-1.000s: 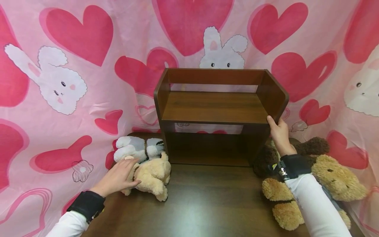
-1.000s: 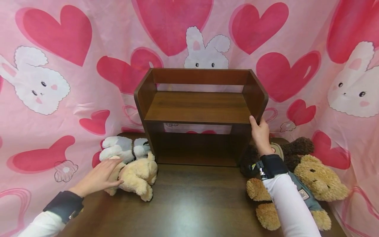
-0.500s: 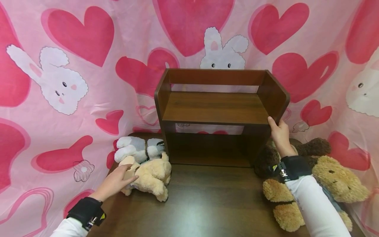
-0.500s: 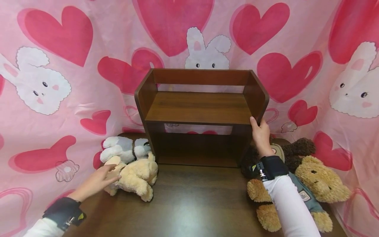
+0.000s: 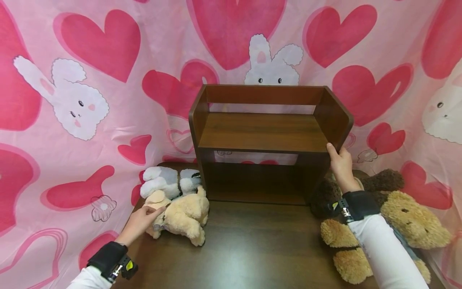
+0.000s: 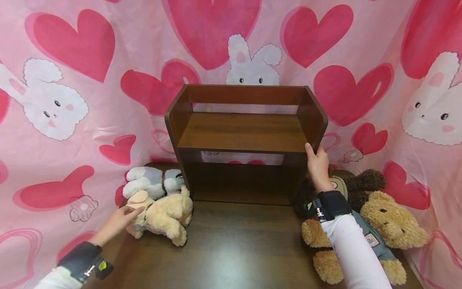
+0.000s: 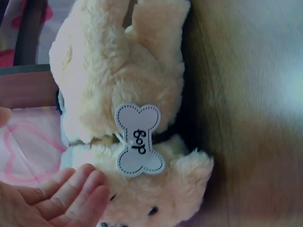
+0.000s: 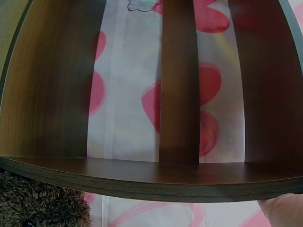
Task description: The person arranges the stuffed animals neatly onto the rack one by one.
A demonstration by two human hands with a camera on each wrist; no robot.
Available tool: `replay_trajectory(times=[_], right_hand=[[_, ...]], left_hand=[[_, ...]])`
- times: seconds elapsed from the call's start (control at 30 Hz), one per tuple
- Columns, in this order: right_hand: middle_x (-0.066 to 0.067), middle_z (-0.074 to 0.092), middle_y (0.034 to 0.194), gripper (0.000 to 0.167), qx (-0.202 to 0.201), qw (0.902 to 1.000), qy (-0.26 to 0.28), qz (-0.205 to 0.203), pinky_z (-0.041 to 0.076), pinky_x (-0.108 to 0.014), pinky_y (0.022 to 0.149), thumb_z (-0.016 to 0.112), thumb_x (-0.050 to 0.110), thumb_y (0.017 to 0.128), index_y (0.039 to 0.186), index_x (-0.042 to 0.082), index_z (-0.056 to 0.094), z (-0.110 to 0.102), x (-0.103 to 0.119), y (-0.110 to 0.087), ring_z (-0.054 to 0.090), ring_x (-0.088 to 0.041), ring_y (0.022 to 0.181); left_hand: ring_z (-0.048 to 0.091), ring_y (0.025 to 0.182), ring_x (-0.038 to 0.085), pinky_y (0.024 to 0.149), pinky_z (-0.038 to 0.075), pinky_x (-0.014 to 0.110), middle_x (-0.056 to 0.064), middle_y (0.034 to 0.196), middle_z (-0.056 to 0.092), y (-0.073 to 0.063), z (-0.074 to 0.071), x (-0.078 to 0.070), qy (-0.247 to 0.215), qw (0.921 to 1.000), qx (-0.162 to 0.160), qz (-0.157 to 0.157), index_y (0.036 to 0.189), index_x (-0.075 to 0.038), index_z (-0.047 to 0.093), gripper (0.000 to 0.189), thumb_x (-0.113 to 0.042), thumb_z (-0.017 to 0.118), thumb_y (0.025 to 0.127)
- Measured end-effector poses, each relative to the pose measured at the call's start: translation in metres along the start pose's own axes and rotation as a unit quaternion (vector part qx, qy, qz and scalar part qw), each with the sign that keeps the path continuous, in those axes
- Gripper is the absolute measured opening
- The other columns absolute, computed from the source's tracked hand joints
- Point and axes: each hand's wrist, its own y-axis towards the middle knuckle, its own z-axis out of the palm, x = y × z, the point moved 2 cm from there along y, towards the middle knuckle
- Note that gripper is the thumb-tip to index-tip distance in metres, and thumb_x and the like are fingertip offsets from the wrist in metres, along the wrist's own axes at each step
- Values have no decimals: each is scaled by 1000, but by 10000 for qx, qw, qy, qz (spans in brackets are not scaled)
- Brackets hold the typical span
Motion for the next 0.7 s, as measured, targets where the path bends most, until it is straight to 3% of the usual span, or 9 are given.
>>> replay_trajectory(times=[0.13, 0.27, 0.37, 0.5, 0.7], right_hand=[[-23, 49, 113, 56, -73, 10000, -61, 13, 38, -21, 57, 34, 41, 96, 128, -4, 42, 1, 0, 0, 46, -11, 72], [-25, 46, 123, 57, -88, 10000, 5, 22, 40, -36, 82, 33, 40, 96, 131, -5, 39, 2, 1, 1, 46, -29, 97], [-25, 40, 133, 59, 18, 9999, 157, 23, 29, -48, 99, 31, 40, 97, 136, -5, 34, 2, 1, 1, 37, -34, 115], [-25, 37, 136, 60, 95, 9998, 200, 8, 25, -51, 102, 30, 40, 97, 137, -5, 32, 3, 1, 1, 33, -36, 121], [-25, 38, 134, 59, 66, 9999, 151, -47, 26, -51, 101, 30, 39, 98, 136, -6, 33, 3, 1, 1, 34, -36, 120]], left_hand=[[53, 68, 20, 58, 41, 29, 8, 72, 56, -1, 0, 2, -258, 9992, 116, -287, 87, 5, 58, 59, -54, 51, 86], [60, 69, 21, 63, 49, 33, 10, 74, 62, -3, 2, 3, -592, 9968, 209, -496, 81, 7, 59, 58, -51, 51, 87], [62, 66, 20, 66, 52, 35, 11, 71, 64, -4, 7, 6, -876, 9932, 280, -710, 80, 9, 61, 58, -48, 52, 87], [63, 68, 21, 66, 53, 36, 15, 76, 66, -6, 15, 12, -1100, 9882, 484, -946, 88, 12, 61, 60, -47, 51, 87], [65, 79, 30, 71, 53, 40, 25, 89, 65, -11, 23, 18, -1580, 9769, 847, -1160, 103, 18, 54, 71, -51, 46, 88]])
